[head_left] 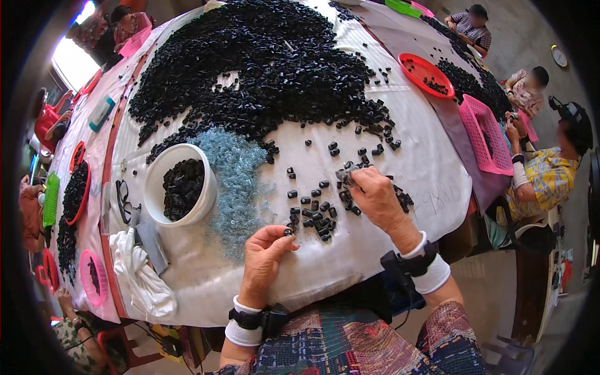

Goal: Sort and organize small black shoe components from a large pile into smaller groups or containers.

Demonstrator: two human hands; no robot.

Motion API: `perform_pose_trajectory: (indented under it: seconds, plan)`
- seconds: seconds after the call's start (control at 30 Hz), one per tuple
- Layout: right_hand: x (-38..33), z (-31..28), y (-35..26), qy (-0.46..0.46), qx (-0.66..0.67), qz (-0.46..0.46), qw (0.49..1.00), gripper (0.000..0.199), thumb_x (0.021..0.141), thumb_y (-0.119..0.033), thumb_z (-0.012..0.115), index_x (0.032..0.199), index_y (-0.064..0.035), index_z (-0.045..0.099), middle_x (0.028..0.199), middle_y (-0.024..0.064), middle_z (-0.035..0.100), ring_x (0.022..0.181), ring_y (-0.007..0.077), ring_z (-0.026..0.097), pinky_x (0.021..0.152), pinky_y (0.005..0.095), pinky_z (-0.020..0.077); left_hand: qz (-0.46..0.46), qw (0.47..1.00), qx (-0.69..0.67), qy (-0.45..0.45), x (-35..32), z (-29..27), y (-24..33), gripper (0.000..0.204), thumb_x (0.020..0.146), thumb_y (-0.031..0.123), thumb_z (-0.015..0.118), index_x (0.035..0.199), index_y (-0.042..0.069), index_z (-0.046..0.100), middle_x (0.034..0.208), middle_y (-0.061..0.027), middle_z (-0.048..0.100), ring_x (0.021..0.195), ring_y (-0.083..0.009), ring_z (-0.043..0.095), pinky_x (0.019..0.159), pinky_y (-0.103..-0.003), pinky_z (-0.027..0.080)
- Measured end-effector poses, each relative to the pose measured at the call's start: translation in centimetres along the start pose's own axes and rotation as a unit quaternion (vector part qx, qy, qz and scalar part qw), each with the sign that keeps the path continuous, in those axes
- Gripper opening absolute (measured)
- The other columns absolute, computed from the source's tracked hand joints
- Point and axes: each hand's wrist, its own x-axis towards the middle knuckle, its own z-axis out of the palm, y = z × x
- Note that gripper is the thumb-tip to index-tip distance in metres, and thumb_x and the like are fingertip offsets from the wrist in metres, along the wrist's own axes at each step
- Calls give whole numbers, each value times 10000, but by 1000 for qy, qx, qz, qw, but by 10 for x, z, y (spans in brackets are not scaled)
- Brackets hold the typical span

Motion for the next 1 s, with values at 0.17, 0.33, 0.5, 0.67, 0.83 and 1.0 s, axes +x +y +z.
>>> perform_pose_trajectory:
  seconds: [0.17, 0.33, 0.5, 0.67, 0.83, 1.0]
  plan:
    - [4, 24, 2, -37, -126, 12, 991, 86, 724, -24, 570, 807, -35, 552, 730, 126, 576, 760, 290, 561, 703, 384, 466, -7, 1000, -13, -9, -1, 5, 2, 107, 812, -2, 609, 919, 7, 608, 843, -78, 642, 709, -140, 611, 720, -309, 527]
    - [5, 30, -3, -53, -164, 6, 985, 74, 736, -20, 546, 808, -37, 551, 741, 114, 561, 764, 283, 546, 706, 373, 459, -14, 1000, -17, -4, -2, 1, 0, 113, 812, -5, 615, 924, 3, 609, 860, -76, 639, 721, -141, 611, 720, -298, 527]
    - [4, 33, 1, -34, -158, -31, 986, 107, 736, -14, 533, 837, -40, 555, 781, 115, 560, 788, 286, 543, 706, 373, 454, -17, 999, -24, -13, -1, -1, -1, 123, 813, -15, 617, 935, -2, 609, 866, -68, 636, 729, -139, 610, 723, -287, 525]
    - [7, 31, -6, -6, -130, -53, 990, 184, 712, -9, 558, 894, -26, 540, 807, 130, 559, 795, 293, 547, 708, 390, 453, -1, 1000, -4, -14, -2, 1, -2, 162, 809, 39, 658, 958, -7, 614, 838, -39, 636, 734, -106, 612, 695, -234, 513]
    - [-5, 30, -55, 8, 141, 26, 990, 209, 700, 17, 623, 884, 6, 524, 794, 158, 542, 707, 327, 560, 618, 378, 461, 1, 1000, 27, -13, -4, -1, -2, 189, 803, 55, 673, 970, -14, 619, 834, -42, 645, 740, -96, 613, 687, -216, 500]
    - [-17, 33, -85, 8, 198, 4, 980, 200, 678, 69, 618, 830, -1, 509, 735, 160, 528, 666, 340, 548, 578, 383, 451, 11, 999, 49, -18, -4, 1, 0, 208, 798, 52, 680, 985, -16, 621, 850, -39, 649, 748, -84, 606, 688, -203, 491]
